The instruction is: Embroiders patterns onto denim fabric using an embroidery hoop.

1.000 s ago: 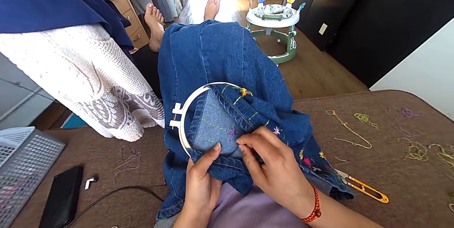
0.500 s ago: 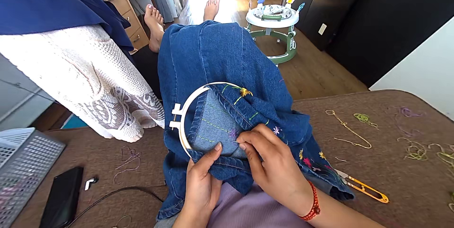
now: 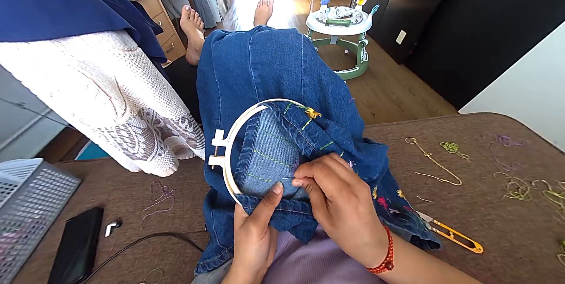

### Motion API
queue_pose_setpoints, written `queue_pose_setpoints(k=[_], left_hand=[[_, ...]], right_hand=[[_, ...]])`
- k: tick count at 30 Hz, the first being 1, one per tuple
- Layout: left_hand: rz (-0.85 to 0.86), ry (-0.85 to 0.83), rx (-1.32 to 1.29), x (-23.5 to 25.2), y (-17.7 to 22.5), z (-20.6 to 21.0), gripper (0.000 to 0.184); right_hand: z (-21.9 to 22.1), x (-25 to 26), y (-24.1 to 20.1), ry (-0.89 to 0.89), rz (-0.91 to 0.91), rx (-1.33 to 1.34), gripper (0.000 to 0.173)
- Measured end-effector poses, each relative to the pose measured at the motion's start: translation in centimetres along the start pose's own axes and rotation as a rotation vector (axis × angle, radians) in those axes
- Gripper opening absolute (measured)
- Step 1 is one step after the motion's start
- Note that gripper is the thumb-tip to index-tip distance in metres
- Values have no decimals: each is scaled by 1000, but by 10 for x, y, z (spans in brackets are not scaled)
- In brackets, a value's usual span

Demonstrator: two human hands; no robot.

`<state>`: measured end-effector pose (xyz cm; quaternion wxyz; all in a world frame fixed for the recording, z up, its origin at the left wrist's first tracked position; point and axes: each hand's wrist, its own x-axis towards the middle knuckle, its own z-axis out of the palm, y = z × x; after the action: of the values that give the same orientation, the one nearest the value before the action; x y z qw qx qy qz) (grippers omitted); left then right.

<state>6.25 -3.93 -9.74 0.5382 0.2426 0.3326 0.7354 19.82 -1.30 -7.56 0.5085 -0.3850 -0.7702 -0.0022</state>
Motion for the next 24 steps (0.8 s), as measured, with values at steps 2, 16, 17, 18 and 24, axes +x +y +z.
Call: queue_pose_setpoints(k=[2,16,17,18,24], left_hand=[[43,-4,26,-2,-1,0,39],[-41,42,-2,0,1,6,27],[-61,51,-14,1,1,5,30],[-73,60,-25,2,1,5,31],[-100,77,-43,2,0,4,32]], right_hand=[[-2,0,-2,-5,-29,-43,11],[1,-24,-10,-6,-212,331,10],[1,-26,-7,-9,-155,379,11],[0,-27,-5,-7,-104,420,13],[-2,-34,-2,-49,158,610,20]])
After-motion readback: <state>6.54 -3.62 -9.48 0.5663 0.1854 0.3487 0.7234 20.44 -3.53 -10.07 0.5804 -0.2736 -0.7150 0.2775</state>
